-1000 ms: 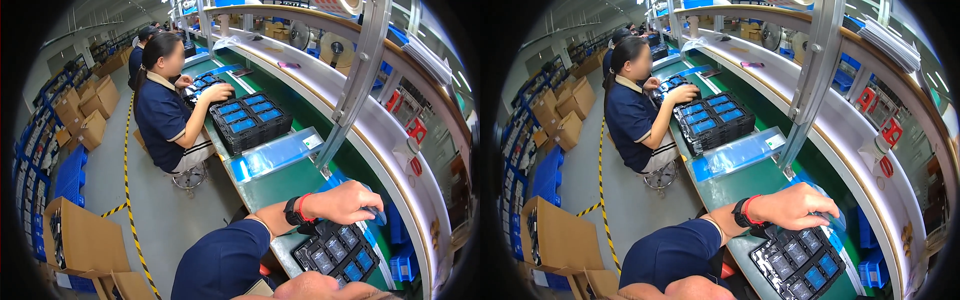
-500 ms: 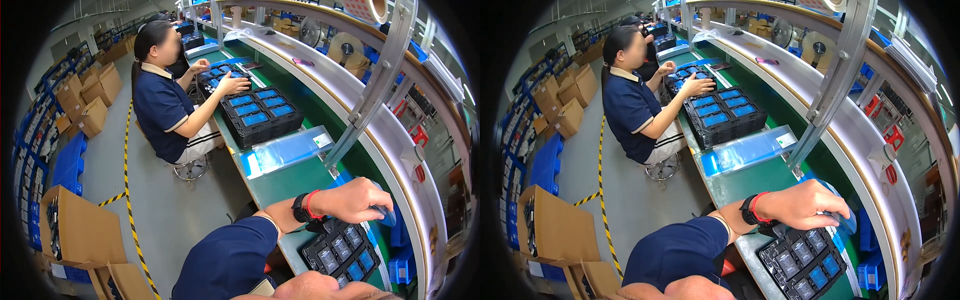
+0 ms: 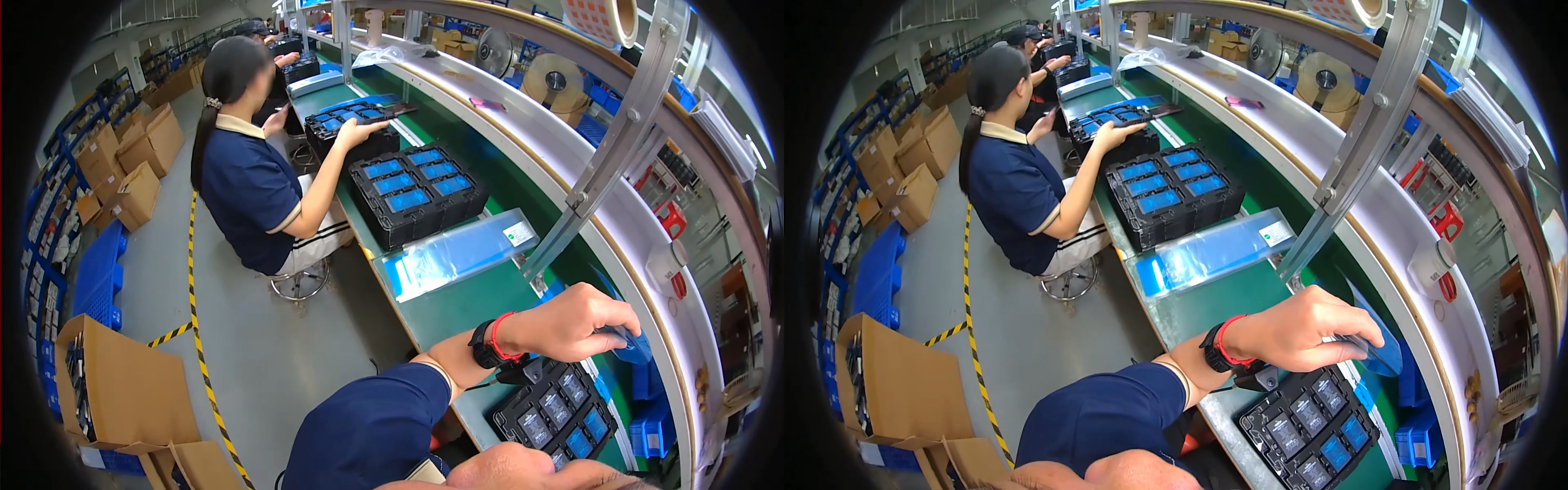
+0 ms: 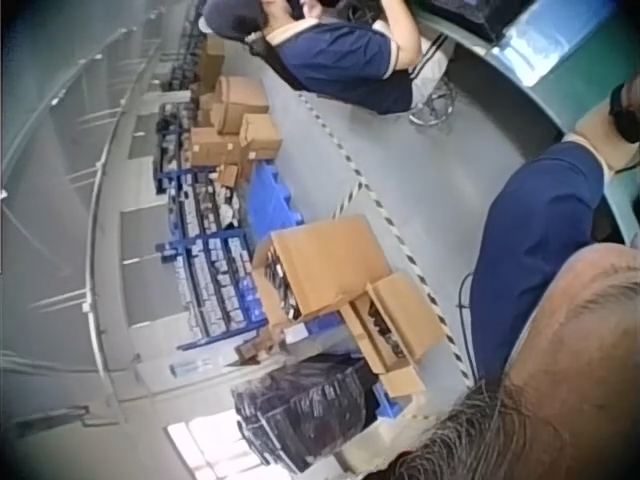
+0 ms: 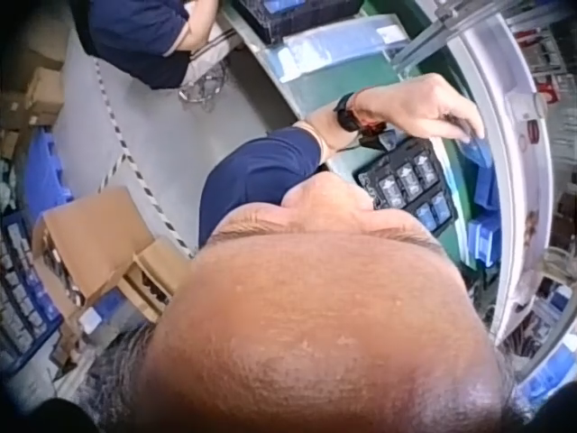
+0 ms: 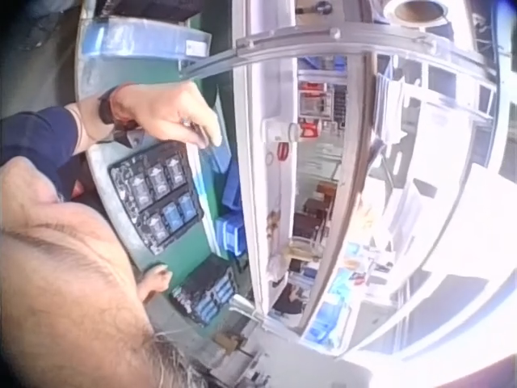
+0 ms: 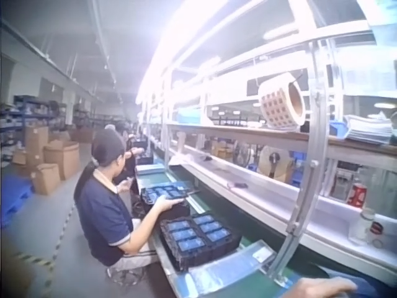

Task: Apply protective film layers to components on electronic module trays and stack them.

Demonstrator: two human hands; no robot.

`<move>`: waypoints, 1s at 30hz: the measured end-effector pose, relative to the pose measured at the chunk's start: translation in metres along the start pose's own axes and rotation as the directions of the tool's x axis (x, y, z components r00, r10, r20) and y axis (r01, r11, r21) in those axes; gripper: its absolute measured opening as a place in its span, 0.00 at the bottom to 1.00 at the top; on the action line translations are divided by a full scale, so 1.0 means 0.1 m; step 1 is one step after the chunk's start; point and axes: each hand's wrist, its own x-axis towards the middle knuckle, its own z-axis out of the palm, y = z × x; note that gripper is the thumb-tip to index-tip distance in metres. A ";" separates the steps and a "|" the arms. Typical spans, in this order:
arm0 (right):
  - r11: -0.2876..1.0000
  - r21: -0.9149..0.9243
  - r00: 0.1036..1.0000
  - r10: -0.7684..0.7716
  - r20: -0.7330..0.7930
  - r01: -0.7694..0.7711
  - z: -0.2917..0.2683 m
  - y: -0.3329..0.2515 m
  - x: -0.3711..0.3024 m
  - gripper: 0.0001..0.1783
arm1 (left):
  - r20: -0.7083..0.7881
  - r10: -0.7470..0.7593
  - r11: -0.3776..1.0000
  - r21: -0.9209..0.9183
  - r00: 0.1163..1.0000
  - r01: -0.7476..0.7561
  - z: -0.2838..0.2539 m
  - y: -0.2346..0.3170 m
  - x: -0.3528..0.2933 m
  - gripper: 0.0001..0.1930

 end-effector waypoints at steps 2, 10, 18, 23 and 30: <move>1.000 -0.019 1.000 0.009 0.007 -0.008 0.03 0.05 -0.01 0.19 | -0.058 -0.046 0.998 -0.036 0.997 0.044 -0.01 -0.01 0.01 0.10; 0.998 -0.045 0.998 0.040 0.043 -0.038 -0.04 0.02 -0.13 0.18 | -0.104 -0.088 0.996 -0.018 0.991 0.087 -0.10 0.02 -0.04 0.11; 0.949 0.163 0.959 0.249 0.136 -0.270 -0.16 -0.33 0.03 0.14 | -0.174 -0.283 0.954 0.046 0.943 0.295 -0.01 0.02 0.03 0.13; 0.966 0.201 0.987 0.163 0.016 -0.163 -0.06 -0.32 0.14 0.15 | -0.194 -0.329 0.943 -0.015 0.924 0.333 -0.08 -0.17 -0.09 0.13; 0.939 0.244 0.969 0.244 0.032 -0.244 -0.22 -0.30 -0.04 0.15 | -0.083 -0.308 0.947 0.068 0.948 0.314 0.15 -0.05 -0.01 0.10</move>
